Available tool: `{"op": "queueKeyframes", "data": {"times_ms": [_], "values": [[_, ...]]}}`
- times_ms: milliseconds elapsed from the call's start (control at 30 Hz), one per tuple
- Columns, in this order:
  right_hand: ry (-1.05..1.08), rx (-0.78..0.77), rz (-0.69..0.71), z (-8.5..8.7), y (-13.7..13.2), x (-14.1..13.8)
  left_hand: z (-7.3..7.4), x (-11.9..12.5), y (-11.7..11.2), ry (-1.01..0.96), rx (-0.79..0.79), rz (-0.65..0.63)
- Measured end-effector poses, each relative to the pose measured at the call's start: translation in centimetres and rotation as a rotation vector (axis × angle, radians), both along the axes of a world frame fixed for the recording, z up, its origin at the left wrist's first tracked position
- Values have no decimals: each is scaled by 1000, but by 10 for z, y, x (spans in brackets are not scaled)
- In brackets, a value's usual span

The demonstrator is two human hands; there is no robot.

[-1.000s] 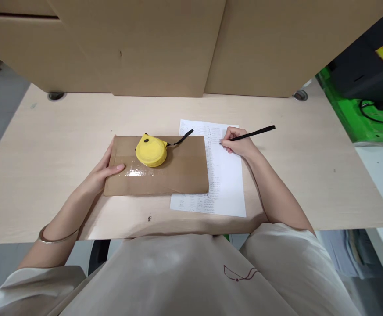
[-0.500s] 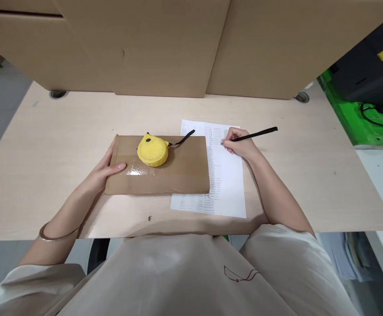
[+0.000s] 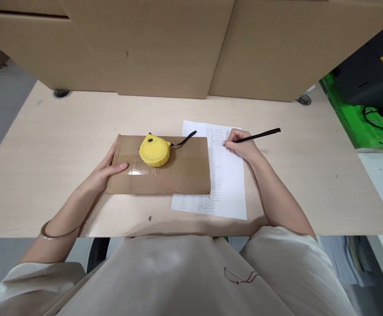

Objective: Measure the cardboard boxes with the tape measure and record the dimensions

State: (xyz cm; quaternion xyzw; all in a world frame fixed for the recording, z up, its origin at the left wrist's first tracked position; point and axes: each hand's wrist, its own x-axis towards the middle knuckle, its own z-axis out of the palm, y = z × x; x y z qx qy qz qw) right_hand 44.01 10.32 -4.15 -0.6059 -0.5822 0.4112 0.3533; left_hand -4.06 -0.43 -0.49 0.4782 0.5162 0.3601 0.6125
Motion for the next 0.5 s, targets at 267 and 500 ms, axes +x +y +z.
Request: {"op": "queueKeyframes", "data": {"times_ms": [267, 500], "values": [[-28, 22, -55, 3, 2, -3, 0, -2, 0, -3, -4, -1], [-38, 11, -8, -1, 1, 1, 3, 1, -2, 3, 16, -5]]}}
